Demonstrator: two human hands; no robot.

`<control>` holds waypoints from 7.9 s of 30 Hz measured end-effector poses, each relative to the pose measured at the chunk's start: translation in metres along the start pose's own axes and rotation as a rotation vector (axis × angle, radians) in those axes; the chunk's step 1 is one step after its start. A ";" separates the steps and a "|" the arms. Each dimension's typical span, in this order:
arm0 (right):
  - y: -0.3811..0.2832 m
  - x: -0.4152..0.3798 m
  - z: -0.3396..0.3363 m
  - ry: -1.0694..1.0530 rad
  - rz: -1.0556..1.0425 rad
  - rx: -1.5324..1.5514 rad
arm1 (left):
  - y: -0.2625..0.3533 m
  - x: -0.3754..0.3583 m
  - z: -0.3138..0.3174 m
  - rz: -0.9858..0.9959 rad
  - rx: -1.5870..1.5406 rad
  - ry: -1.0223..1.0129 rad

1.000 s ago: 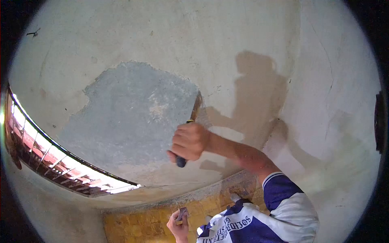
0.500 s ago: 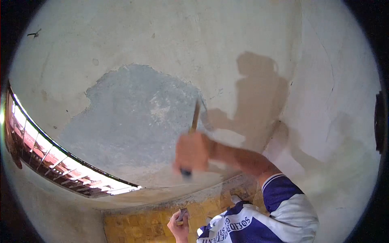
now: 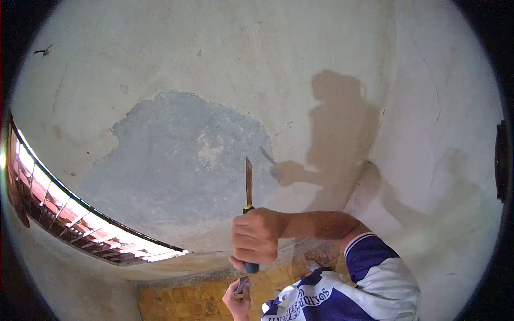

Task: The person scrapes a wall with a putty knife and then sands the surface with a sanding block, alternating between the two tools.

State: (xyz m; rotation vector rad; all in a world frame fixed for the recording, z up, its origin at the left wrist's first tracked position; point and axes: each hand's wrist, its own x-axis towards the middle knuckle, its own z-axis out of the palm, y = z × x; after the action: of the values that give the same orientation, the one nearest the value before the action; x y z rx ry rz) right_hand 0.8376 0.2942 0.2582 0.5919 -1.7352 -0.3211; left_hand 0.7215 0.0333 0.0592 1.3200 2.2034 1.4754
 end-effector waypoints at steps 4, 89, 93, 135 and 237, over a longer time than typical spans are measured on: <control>0.032 -0.028 0.002 0.003 0.177 -0.097 | 0.017 0.002 -0.004 0.043 0.044 0.008; 0.001 -0.008 -0.007 -0.010 0.019 -0.004 | 0.028 0.015 -0.001 -0.257 -0.064 -0.143; 0.043 -0.034 -0.008 -0.026 0.101 -0.155 | 0.043 0.015 -0.006 -0.150 0.035 -0.116; 0.005 -0.018 -0.005 0.028 0.055 -0.087 | -0.001 0.014 0.011 0.057 0.139 -0.078; 0.046 -0.084 -0.002 -0.181 0.054 -0.217 | 0.007 0.011 0.027 -0.007 0.133 -0.085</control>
State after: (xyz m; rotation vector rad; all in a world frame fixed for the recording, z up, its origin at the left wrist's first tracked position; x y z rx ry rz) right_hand 0.8431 0.3784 0.2126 0.3665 -1.8562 -0.5309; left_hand 0.7347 0.0600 0.0547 1.3863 2.2834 1.2651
